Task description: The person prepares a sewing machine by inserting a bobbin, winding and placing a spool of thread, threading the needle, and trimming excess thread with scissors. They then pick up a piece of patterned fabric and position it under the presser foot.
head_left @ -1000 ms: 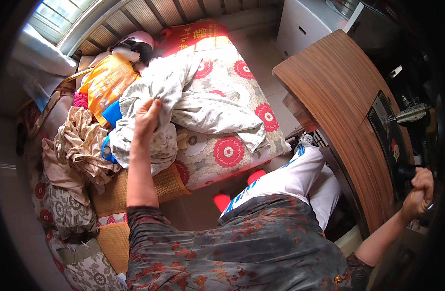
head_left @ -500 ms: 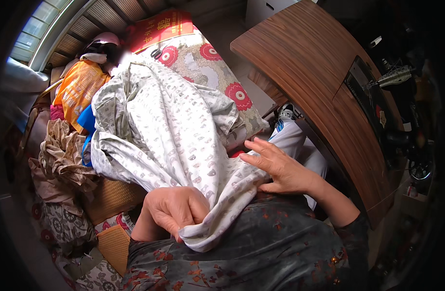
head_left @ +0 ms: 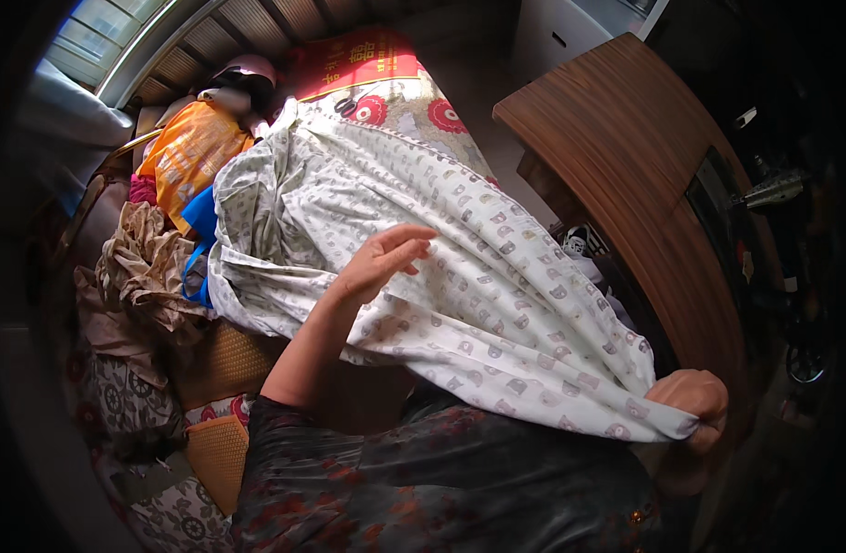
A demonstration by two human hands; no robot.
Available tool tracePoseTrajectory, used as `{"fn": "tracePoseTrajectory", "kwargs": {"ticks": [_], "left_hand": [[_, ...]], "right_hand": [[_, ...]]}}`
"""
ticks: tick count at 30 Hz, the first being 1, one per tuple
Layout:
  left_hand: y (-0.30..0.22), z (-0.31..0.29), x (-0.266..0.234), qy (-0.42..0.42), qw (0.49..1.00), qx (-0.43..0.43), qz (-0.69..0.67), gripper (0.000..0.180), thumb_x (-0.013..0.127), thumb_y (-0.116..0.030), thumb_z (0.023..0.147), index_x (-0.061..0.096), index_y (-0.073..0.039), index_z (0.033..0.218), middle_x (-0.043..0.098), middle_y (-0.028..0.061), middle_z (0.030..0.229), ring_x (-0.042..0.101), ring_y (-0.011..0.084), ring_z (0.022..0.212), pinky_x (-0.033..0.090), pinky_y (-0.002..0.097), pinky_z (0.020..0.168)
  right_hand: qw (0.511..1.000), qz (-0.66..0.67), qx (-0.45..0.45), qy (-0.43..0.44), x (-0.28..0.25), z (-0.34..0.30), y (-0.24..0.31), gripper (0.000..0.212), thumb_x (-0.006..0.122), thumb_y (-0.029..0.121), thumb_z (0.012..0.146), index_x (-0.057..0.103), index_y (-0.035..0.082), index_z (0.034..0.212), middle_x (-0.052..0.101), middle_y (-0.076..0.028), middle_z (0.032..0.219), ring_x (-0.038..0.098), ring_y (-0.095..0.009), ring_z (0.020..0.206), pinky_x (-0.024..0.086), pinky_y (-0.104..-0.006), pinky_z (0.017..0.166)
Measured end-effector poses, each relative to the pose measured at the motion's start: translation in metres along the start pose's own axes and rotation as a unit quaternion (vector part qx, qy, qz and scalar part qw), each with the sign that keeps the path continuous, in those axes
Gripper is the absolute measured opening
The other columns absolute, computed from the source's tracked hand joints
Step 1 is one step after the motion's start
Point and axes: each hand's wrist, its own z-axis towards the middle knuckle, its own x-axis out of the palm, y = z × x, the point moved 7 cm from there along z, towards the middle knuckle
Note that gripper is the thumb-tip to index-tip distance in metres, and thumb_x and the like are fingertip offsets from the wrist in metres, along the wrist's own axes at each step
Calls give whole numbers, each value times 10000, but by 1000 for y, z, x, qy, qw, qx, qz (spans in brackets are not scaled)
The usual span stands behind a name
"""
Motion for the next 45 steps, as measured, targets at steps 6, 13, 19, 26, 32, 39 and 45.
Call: {"fn": "tracePoseTrajectory", "kwargs": {"ticks": [6, 13, 19, 26, 32, 39, 45], "left_hand": [[29, 87, -166, -368, 871, -66, 320, 922, 637, -638, 703, 414, 62, 1261, 508, 279, 1194, 499, 342, 1135, 413, 403, 908], [52, 114, -193, -465, 798, -216, 317, 828, 722, -325, 649, 359, 94, 1265, 507, 287, 1210, 534, 357, 1110, 443, 390, 911], [25, 75, -239, -468, 883, -7, 47, 248, 482, -190, 793, 570, 31, 721, 563, 100, 628, 535, 216, 511, 423, 367, 460], [-132, -46, -89, -183, 916, 247, -257, 467, 377, -354, 963, 468, 11, 1240, 598, 150, 1134, 605, 262, 1009, 493, 410, 881], [-153, -116, 76, 80, 935, 298, -173, 491, 457, -331, 928, 435, 5, 1285, 549, 148, 1190, 563, 252, 1051, 457, 401, 905], [-149, -98, 126, 191, 930, 292, -115, 466, 497, -293, 903, 458, -13, 1273, 567, 131, 1133, 573, 230, 999, 465, 380, 869], [-187, -92, 98, 92, 924, 367, -52, 450, 531, -260, 881, 477, -29, 1263, 582, 117, 1085, 582, 212, 955, 472, 362, 839]], "right_hand": [[939, 41, -4, 341, 13, -33, 62, 147, 556, 77, 859, 599, -19, 757, 594, -151, 697, 602, -275, 589, 532, -367, 749], [933, 30, 55, 355, 27, -63, 53, 234, 536, 110, 849, 556, -11, 650, 540, -111, 570, 534, -246, 463, 470, -319, 500], [915, -219, 326, 88, -23, -57, 11, 121, 575, 51, 717, 646, -22, 782, 616, -123, 661, 612, -262, 583, 488, -296, 570], [845, -407, 330, 111, -36, -37, -63, 329, 678, 145, 689, 630, 11, 986, 612, -138, 943, 589, -275, 876, 464, -346, 758], [980, 22, 197, 30, 2, 43, -108, 638, 560, 455, 866, 451, -27, 1269, 515, -120, 1232, 471, -201, 1156, 351, -340, 996], [911, 374, 145, -99, 23, 103, -124, 189, 552, 219, 912, 550, 86, 1046, 593, -22, 832, 569, -98, 741, 503, -268, 685], [992, 18, 64, -104, -32, 110, -33, 385, 535, 428, 892, 567, 74, 1040, 584, -52, 992, 541, -133, 935, 442, -317, 852]]}}
